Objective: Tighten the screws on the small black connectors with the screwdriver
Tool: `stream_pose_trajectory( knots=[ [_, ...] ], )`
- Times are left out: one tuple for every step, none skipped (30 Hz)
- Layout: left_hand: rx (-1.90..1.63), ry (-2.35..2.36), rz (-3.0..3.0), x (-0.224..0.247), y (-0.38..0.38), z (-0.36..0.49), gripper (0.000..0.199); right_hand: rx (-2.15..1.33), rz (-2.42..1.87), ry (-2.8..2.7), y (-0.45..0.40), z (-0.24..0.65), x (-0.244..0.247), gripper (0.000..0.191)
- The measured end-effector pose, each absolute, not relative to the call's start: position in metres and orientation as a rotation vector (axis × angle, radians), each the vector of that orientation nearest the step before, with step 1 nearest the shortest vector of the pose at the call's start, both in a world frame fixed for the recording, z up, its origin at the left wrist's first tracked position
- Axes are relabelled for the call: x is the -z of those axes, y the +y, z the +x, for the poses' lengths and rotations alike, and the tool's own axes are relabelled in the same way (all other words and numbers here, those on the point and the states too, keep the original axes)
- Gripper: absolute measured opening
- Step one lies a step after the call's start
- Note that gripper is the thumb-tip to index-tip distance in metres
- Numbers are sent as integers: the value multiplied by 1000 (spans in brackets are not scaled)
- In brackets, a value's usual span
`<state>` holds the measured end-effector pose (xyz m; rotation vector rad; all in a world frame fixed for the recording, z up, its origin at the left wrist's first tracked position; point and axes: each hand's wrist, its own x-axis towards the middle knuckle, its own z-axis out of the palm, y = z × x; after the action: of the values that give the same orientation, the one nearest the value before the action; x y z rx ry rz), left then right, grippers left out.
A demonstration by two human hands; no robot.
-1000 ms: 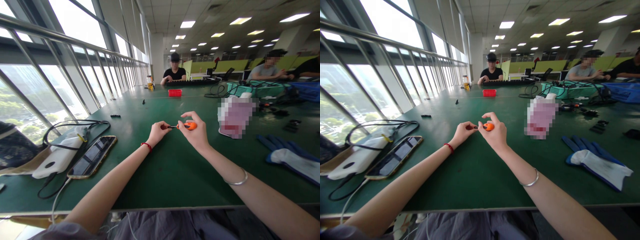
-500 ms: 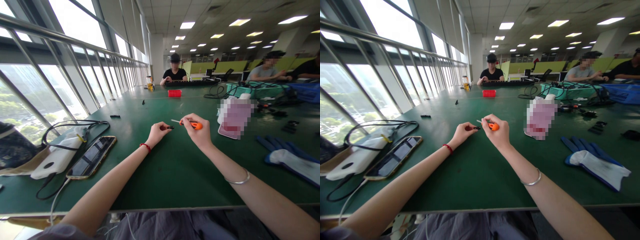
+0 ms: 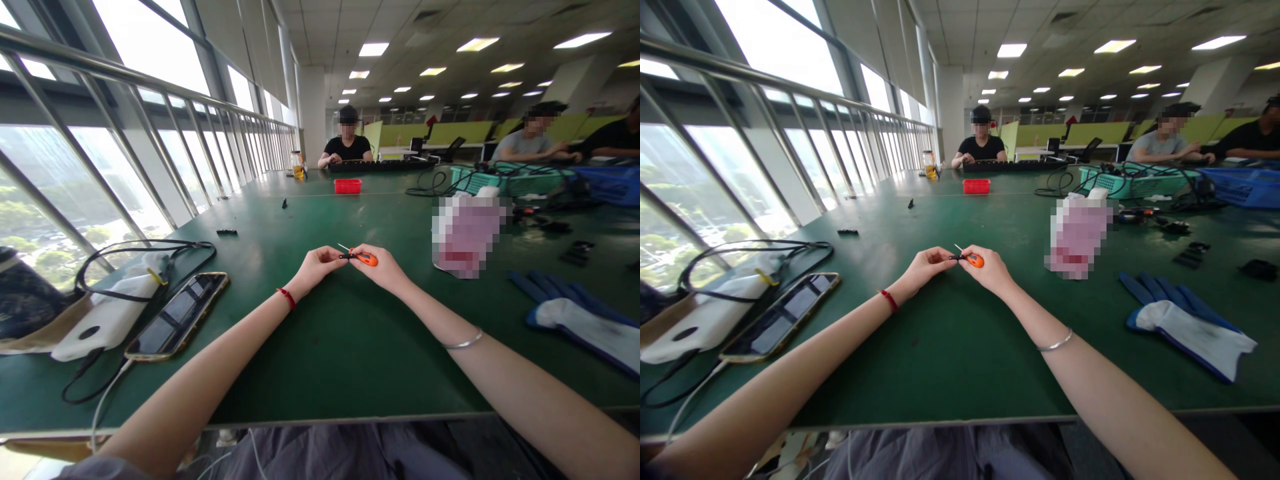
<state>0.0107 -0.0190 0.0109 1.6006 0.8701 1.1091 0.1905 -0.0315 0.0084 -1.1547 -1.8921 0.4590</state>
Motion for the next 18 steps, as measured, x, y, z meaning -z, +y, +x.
stream_pose_trajectory(
  knots=[
    [-1104,854,1612,-11,-18,10,33,-468,-1146,-1892,-31,191,-8,18],
    [-1094,847,1619,-11,-18,10,34,-474,-1141,-1888,-30,191,-8,18],
    [-1082,850,1622,-13,-19,9,34,-478,-1139,-1885,-30,192,-8,18],
    [-1071,861,1623,-14,-19,9,35,-480,-1136,-1883,-29,193,-8,18],
    [-1063,875,1623,-15,-19,8,35,-481,-1133,-1882,-29,193,-8,19],
    [-1059,890,1623,-17,-20,8,35,-481,-1131,-1884,-28,194,-7,19],
    [-1057,903,1624,-17,-20,8,35,-479,-1131,-1889,-28,194,-7,19],
    [-1056,916,1625,-18,-20,8,35,-477,-1134,-1895,-28,194,-7,19],
    [-1056,926,1627,-17,-20,8,35,-474,-1140,-1901,-29,194,-7,19],
    [-1056,932,1630,-17,-20,8,35,-469,-1148,-1903,-29,193,-7,20],
    [-1056,934,1633,-16,-20,8,35,-463,-1155,-1904,-29,193,-6,20],
    [-1057,932,1637,-15,-20,8,36,-458,-1161,-1904,-29,193,-6,20],
    [-1059,928,1641,-15,-20,9,36,-455,-1165,-1903,-29,193,-6,20],
    [-1059,924,1645,-14,-19,9,36,-451,-1169,-1901,-29,193,-6,19],
    [-1058,924,1652,-13,-19,9,36,-449,-1173,-1900,-30,193,-6,19],
    [-1059,931,1660,-13,-18,9,36,-448,-1176,-1900,-30,193,-6,19],
    [-1062,941,1668,-12,-18,9,36,-446,-1178,-1902,-31,193,-7,19],
    [-1068,949,1676,-12,-17,9,37,-441,-1180,-1903,-31,193,-7,18]
  ],
)
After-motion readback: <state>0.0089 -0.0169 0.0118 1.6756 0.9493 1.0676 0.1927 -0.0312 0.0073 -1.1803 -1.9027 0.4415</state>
